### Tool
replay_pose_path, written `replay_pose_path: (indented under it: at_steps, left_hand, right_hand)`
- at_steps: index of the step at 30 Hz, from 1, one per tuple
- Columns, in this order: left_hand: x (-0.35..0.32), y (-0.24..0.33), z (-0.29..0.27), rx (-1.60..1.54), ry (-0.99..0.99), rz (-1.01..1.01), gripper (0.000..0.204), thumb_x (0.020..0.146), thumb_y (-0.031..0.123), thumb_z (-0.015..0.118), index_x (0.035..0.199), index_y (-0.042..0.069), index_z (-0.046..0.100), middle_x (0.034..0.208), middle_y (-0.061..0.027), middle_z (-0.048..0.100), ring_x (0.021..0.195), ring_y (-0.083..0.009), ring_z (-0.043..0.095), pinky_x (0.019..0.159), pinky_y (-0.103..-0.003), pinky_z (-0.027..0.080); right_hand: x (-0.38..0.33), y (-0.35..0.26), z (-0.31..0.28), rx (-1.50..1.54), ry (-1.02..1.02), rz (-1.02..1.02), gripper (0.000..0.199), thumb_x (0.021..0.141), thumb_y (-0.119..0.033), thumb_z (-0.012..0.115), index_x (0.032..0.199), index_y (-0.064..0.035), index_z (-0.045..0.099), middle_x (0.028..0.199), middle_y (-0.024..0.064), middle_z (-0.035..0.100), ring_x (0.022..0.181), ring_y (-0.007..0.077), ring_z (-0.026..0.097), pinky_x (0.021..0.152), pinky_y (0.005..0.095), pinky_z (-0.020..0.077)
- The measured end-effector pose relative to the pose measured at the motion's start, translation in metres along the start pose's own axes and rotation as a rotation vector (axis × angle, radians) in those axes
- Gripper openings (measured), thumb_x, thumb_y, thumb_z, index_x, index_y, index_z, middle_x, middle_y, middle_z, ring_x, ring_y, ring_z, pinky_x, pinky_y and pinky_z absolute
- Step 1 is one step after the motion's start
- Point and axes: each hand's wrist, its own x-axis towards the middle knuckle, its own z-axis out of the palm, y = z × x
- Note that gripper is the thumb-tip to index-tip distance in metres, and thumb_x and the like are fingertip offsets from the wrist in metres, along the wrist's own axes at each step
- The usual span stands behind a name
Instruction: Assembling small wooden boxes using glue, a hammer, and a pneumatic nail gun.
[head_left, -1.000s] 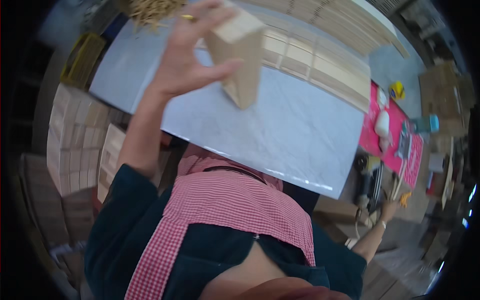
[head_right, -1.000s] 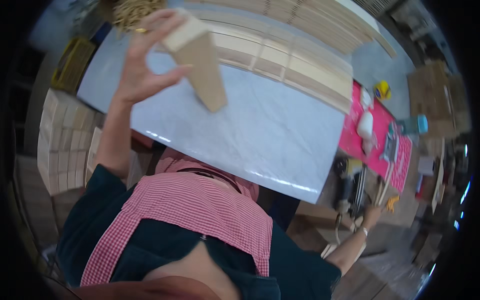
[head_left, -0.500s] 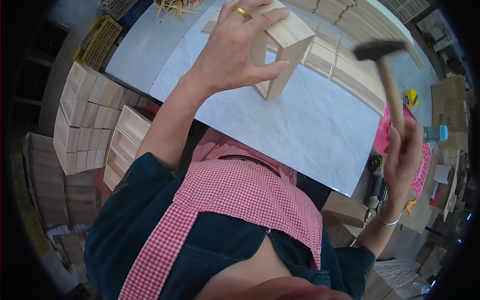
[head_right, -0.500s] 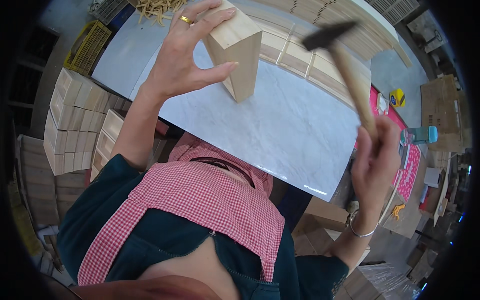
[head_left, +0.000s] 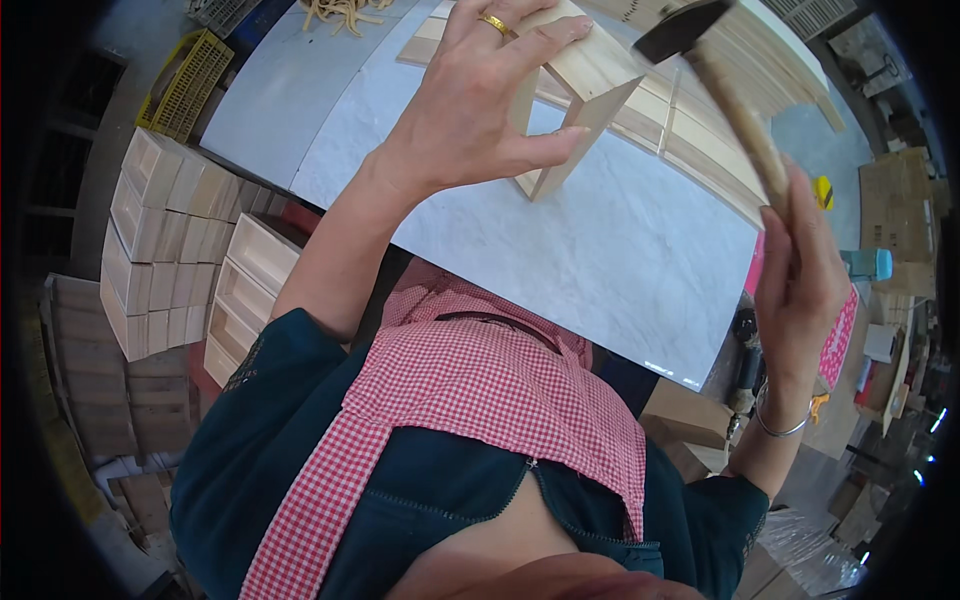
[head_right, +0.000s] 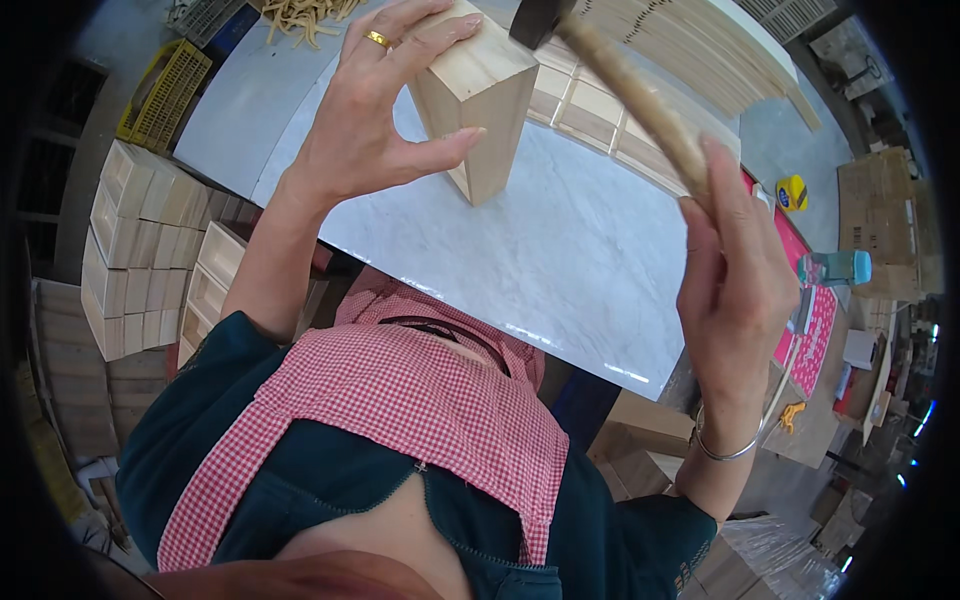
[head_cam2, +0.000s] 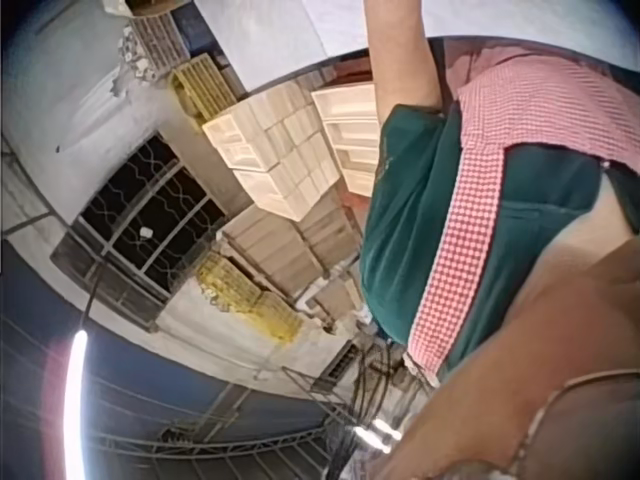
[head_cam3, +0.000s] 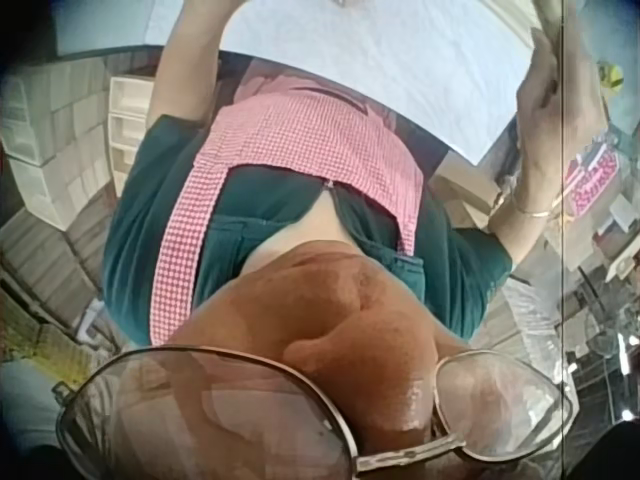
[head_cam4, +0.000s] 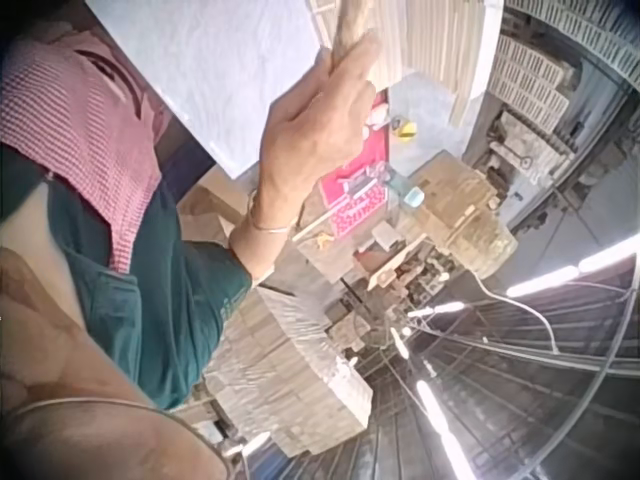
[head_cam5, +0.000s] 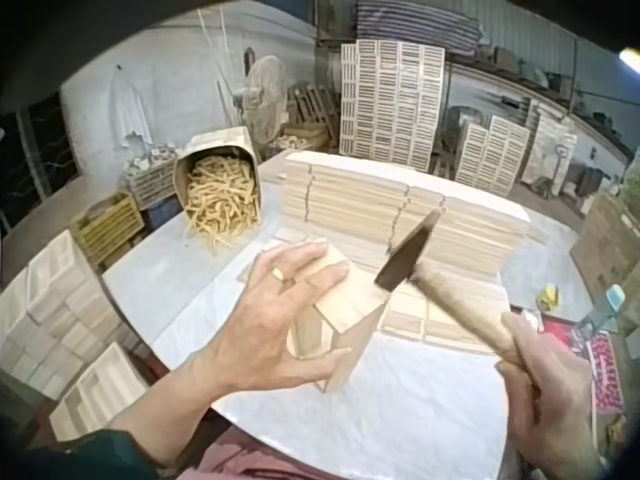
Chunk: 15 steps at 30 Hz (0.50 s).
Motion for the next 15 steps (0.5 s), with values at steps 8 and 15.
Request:
replay_pose_path:
  at_steps: [8, 15]
  left_hand:
    - [0.0003, -0.0014, 0.0008, 0.003, -0.006, -0.006, 0.075, 0.073, 0.033, 0.081, 0.138, 0.003, 0.057, 0.143, -0.023, 0.048, 0.132, -0.0392, 0.042, 0.113, -0.051, 0.032]
    - [0.0033, 0.0039, -0.005, 0.026, -0.04, -0.035, 0.076, 0.072, 0.033, 0.081, 0.138, 0.003, 0.057, 0.142, -0.023, 0.048, 0.132, -0.0388, 0.042, 0.113, -0.051, 0.032]
  right_hand:
    - [-0.0009, -0.0007, -0.0004, -0.035, -0.078, 0.035, 0.047, 0.092, -0.001, 0.069, 0.137, -0.0063, 0.062, 0.112, 0.0114, 0.074, 0.073, 0.0136, 0.064, 0.059, 0.0233, 0.0501]
    - [-0.007, -0.0035, 0.0067, 0.083, 0.126, 0.032, 0.048, 0.091, 0.001, 0.07, 0.137, -0.0077, 0.062, 0.103, 0.0088, 0.074, 0.069, 0.0141, 0.061, 0.056, 0.0247, 0.048]
